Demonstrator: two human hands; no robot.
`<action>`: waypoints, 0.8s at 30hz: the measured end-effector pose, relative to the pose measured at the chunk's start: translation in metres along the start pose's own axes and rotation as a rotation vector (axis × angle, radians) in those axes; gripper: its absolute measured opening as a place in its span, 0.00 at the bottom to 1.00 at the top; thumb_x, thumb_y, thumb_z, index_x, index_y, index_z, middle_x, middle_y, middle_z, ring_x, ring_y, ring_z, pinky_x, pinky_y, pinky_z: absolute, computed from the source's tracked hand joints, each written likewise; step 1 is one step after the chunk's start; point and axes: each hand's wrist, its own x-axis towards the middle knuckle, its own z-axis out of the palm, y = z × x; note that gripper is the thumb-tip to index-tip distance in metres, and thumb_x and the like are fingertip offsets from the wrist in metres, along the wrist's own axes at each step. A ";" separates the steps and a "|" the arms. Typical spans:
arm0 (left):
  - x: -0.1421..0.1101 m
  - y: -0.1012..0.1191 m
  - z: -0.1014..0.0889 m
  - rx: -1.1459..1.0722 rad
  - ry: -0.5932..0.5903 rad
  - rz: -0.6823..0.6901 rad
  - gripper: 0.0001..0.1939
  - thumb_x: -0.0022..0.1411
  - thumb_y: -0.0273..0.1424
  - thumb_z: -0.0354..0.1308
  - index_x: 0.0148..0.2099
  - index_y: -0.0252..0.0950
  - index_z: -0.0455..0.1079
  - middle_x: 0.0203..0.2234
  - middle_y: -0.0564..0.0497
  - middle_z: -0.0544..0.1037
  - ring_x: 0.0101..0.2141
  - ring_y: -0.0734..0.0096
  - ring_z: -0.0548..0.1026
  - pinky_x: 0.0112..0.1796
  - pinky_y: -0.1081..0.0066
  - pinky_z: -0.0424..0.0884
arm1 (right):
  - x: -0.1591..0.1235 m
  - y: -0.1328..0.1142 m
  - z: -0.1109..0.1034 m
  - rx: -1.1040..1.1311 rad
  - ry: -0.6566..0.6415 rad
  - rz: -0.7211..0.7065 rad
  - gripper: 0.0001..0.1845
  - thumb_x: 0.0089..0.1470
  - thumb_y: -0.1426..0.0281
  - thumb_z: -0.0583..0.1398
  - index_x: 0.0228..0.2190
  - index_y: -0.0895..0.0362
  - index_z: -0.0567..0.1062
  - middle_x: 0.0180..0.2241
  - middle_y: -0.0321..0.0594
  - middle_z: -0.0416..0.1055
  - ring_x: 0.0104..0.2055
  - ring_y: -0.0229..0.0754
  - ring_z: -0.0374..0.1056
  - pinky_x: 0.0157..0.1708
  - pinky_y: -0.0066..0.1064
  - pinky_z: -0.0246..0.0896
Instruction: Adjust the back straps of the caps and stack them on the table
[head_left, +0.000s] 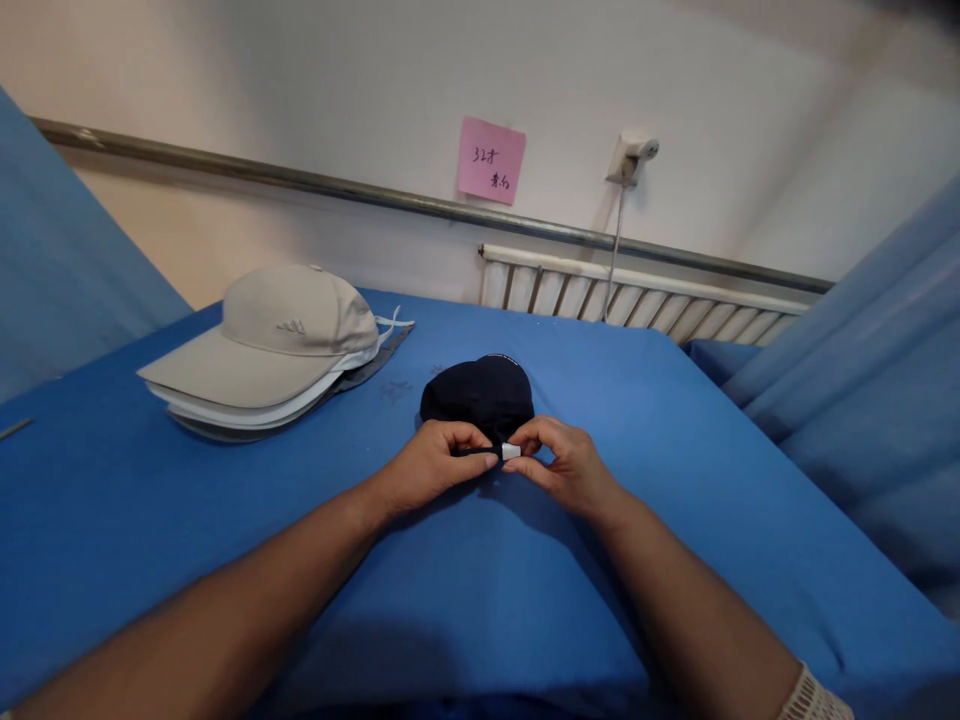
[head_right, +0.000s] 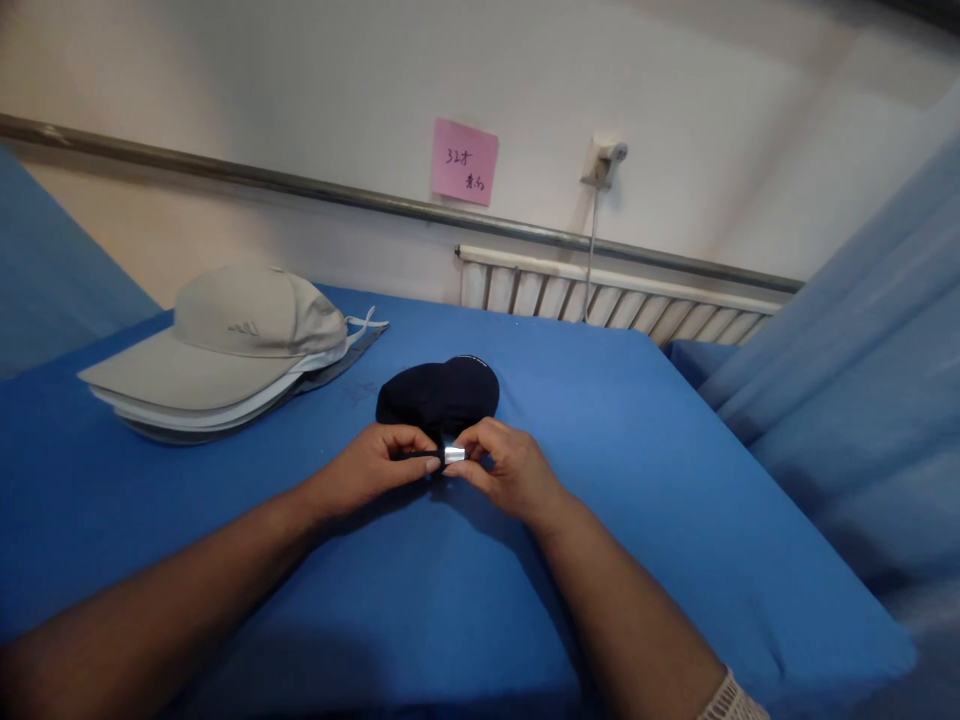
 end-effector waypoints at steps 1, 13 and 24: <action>0.000 0.000 0.000 -0.008 -0.014 -0.005 0.12 0.53 0.38 0.64 0.30 0.33 0.75 0.22 0.53 0.73 0.24 0.76 0.67 0.26 0.74 0.62 | 0.000 0.000 0.000 -0.001 -0.007 0.004 0.06 0.55 0.66 0.65 0.35 0.54 0.73 0.30 0.36 0.72 0.31 0.37 0.68 0.31 0.29 0.64; -0.001 -0.001 0.001 -0.185 -0.041 -0.080 0.12 0.53 0.38 0.64 0.33 0.33 0.75 0.20 0.55 0.70 0.21 0.79 0.63 0.23 0.75 0.57 | -0.002 0.000 0.001 0.041 -0.020 0.027 0.05 0.56 0.67 0.64 0.36 0.54 0.73 0.31 0.36 0.72 0.31 0.37 0.69 0.32 0.29 0.64; -0.004 0.002 0.004 -0.238 -0.100 -0.122 0.12 0.53 0.39 0.64 0.31 0.33 0.73 0.15 0.58 0.64 0.18 0.80 0.58 0.20 0.75 0.52 | -0.002 -0.002 0.002 0.148 -0.019 0.099 0.06 0.54 0.67 0.65 0.34 0.53 0.74 0.30 0.35 0.73 0.31 0.37 0.69 0.32 0.30 0.65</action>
